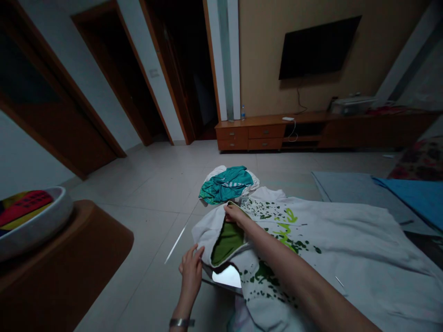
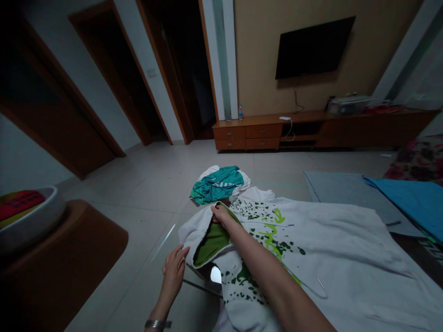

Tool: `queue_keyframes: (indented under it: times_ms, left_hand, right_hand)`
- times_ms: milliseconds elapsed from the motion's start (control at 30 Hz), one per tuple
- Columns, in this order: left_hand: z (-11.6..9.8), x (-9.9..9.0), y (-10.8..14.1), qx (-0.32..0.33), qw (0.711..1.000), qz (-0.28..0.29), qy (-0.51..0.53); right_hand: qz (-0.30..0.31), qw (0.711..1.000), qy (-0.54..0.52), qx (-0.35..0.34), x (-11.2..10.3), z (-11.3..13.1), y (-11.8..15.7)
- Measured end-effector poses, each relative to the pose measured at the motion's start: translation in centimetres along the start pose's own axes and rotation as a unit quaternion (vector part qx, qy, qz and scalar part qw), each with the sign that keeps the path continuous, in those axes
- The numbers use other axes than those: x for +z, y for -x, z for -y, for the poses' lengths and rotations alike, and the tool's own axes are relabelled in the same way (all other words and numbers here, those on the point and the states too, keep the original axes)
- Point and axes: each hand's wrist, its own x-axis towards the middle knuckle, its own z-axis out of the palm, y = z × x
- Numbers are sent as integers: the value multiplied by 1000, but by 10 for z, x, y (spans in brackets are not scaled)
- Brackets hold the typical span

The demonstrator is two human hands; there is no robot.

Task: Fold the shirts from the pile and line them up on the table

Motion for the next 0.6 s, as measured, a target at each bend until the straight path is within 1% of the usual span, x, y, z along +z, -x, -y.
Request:
queue_keyframes:
  times_ms: [67,100,133,167,200,233,267,300,333,367,400,467,500,600]
  left_hand:
    - [4,0,-2,4,999,-4,38]
    - [6,1,-4,8,998,-7,55]
    - [7,2,-5,11,997,-13,69]
    - [8,3,-7,10,997,-22,77]
    - [7,4,-8,6,996,-32,78]
    - [6,4,-10,0,996,-44,73]
    - [3,5,-11,-4,996,-57,66]
    - [0,5,-13,-4,996,-68,59]
    - [-3,4,-13,0,996,-76,54]
    - [-7,3,-14,9,995,-83,52]
    - [-11,2,-14,21,995,-87,52]
    - [-17,-1,-15,45,994,-88,52]
    - [-20,-2,-16,55,994,-86,50]
    - [-28,-3,-24,81,994,-64,23]
  right_hand:
    - [17,998,68,0,-9,-3,26]
    - [35,995,98,-9,-12,-5,43]
    - [62,987,141,-34,-14,-7,62]
    - [95,971,209,-72,-15,-8,81]
    - [126,939,297,-117,-15,-9,101]
    - [150,892,395,-161,-13,-9,118]
    - [162,834,489,-198,-10,-9,133]
    - [161,781,560,-224,-6,-8,145]
    - [149,748,602,-237,-2,-7,154]
    - [133,732,621,-247,1,-7,161]
    - [116,728,624,-258,3,-7,165]
    - [80,742,608,-271,4,-9,171]
    - [67,750,602,-267,3,-12,173]
    - [68,774,584,-236,-5,-23,180]
